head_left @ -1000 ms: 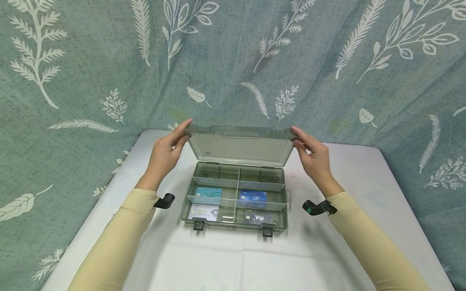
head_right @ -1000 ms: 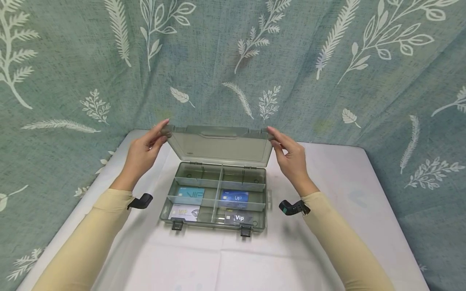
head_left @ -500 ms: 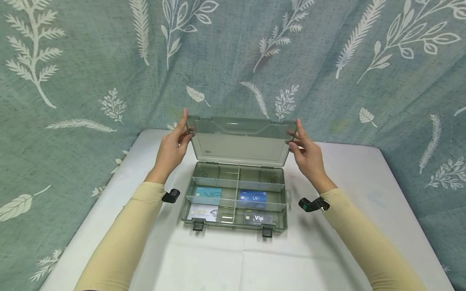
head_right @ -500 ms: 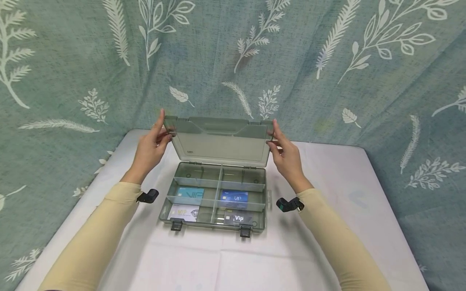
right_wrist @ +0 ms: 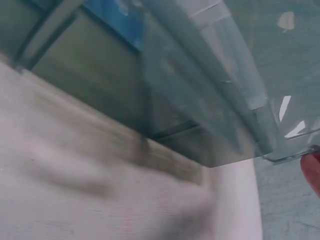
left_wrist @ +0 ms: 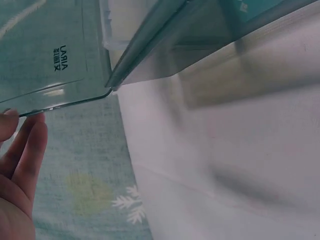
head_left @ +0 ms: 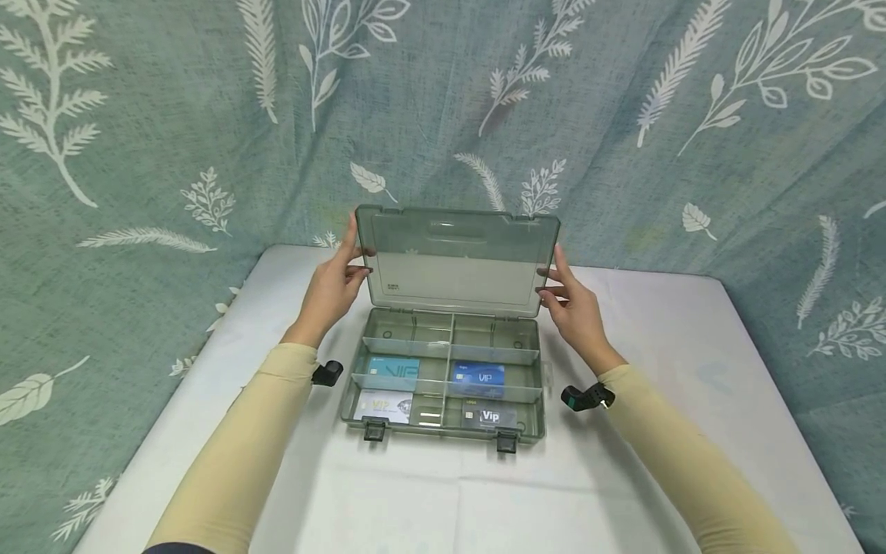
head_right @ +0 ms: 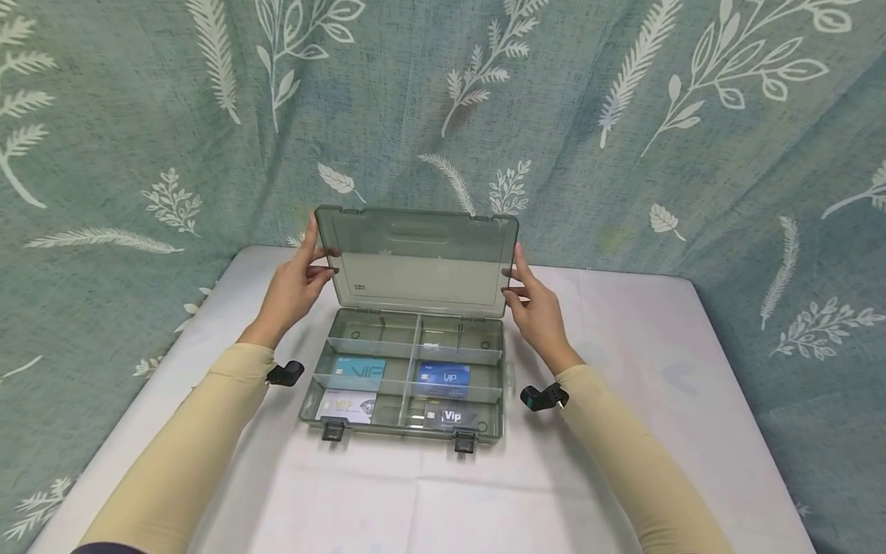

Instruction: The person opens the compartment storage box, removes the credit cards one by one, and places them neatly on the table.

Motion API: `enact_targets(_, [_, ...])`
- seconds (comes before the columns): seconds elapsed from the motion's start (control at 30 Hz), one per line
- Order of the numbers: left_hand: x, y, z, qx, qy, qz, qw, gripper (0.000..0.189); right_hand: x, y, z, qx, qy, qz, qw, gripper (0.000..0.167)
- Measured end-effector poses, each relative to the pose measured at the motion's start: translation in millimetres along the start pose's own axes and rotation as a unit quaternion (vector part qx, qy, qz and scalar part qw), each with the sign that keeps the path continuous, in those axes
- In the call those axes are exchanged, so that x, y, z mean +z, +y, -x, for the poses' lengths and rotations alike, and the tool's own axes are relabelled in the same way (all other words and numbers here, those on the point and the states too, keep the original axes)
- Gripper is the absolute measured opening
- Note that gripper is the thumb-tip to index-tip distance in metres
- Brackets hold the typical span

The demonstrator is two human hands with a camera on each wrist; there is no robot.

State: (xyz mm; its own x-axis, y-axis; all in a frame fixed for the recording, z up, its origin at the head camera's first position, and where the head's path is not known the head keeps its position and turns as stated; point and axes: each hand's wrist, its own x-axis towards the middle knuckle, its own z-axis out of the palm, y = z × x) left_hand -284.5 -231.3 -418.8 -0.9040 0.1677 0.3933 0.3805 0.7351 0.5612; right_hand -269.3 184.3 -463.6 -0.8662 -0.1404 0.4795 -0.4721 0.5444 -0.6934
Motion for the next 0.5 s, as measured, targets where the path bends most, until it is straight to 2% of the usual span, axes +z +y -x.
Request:
enact_targets(0.37, [5.4, -6.5, 0.6, -0.014, -0.022, 0.0, 0.9996, 0.101, 8.6, 9.8, 9.4, 0.044, -0.053, 0.01, 0.9976, 0.097])
enact_targets(0.5, [7.4, -11.9, 2.7, -0.019, -0.042, -0.006, 0.9989, 0.104, 10.2, 8.9, 10.5, 0.059, -0.071, 0.007, 0.9957, 0.098])
